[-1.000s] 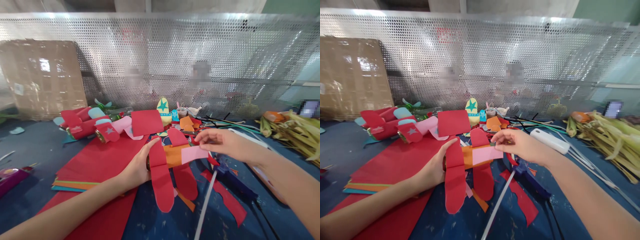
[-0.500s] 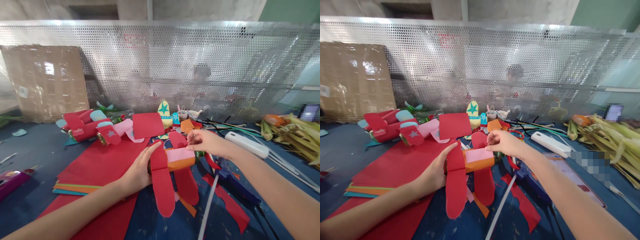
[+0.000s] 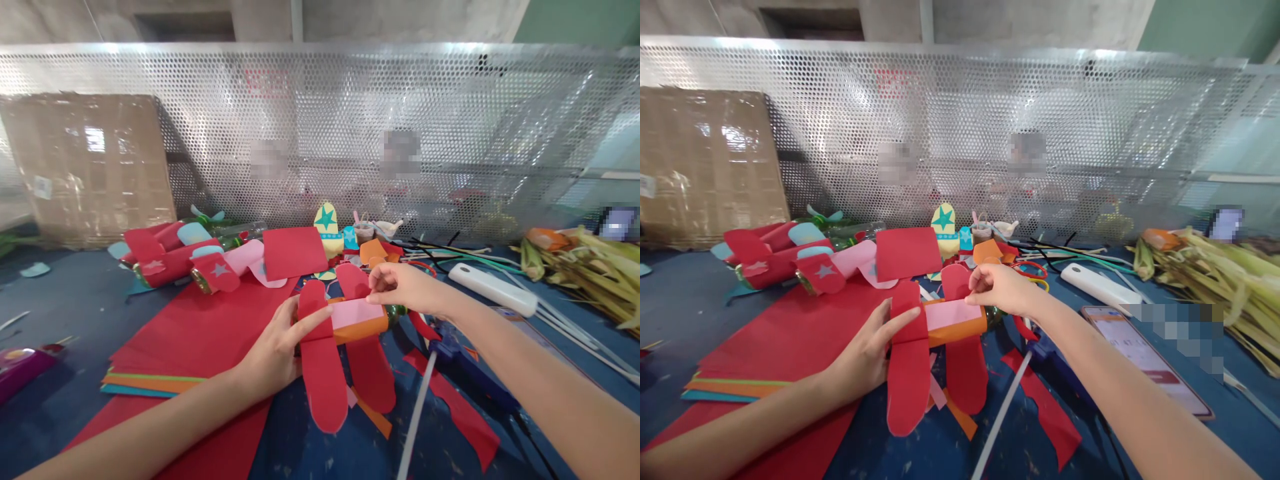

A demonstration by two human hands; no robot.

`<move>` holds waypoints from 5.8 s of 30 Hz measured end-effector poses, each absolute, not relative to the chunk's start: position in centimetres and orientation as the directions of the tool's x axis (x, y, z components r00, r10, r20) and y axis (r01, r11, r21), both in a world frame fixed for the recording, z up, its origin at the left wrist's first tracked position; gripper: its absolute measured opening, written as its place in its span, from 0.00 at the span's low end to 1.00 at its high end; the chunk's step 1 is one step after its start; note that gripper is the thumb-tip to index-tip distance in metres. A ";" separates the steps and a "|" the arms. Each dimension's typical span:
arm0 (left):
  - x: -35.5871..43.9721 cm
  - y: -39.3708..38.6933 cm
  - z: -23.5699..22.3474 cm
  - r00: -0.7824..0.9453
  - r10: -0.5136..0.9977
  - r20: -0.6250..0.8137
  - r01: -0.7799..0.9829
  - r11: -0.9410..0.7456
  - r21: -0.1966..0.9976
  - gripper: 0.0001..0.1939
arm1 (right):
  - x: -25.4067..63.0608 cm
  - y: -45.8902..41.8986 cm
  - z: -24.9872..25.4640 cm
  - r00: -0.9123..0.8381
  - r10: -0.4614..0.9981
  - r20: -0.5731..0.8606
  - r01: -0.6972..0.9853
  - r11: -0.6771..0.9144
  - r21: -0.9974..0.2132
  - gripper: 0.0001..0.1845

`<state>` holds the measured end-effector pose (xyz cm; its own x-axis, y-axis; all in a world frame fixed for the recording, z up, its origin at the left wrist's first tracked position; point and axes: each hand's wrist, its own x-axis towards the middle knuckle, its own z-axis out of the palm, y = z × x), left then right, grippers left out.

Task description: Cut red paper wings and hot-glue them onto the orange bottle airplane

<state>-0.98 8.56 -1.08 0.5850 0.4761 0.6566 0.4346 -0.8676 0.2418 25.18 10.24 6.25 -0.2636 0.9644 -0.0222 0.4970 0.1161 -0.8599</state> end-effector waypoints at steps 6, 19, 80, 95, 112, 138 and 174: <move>-1.2 8.6 -1.1 0.654 0.462 0.599 0.477 -0.867 0.147 0.29 | 24.8 10.0 6.4 -0.254 0.967 -0.014 0.506 0.121 -0.854 0.10; -1.3 8.9 -1.6 0.646 0.486 0.589 0.511 -0.848 0.139 0.26 | 24.7 9.7 5.9 -0.230 0.970 0.081 0.524 0.193 -0.830 0.11; -0.8 8.6 -0.7 0.689 0.471 0.551 0.500 -0.859 0.109 0.21 | 22.7 5.9 3.1 -0.513 0.639 0.573 0.770 0.638 -0.022 0.04; -0.8 8.4 -0.4 0.708 0.506 0.493 0.519 -0.846 0.122 0.25 | 23.5 6.2 4.1 -0.470 0.694 0.546 0.808 0.587 -0.051 0.06; -0.9 8.3 -0.4 0.685 0.573 0.450 0.538 -0.814 0.219 0.32 | 24.5 6.7 4.6 -0.465 0.757 0.460 0.822 0.562 -0.093 0.04; -0.5 10.4 -0.5 0.451 0.798 0.399 0.320 -0.562 0.763 0.38 | 31.1 3.5 8.1 -0.049 0.997 0.058 0.997 0.045 0.069 0.17; -0.8 9.9 0.0 0.501 0.746 0.438 0.396 -0.648 0.651 0.38 | 26.6 -2.5 3.7 0.105 0.874 0.475 0.865 0.155 -0.477 0.08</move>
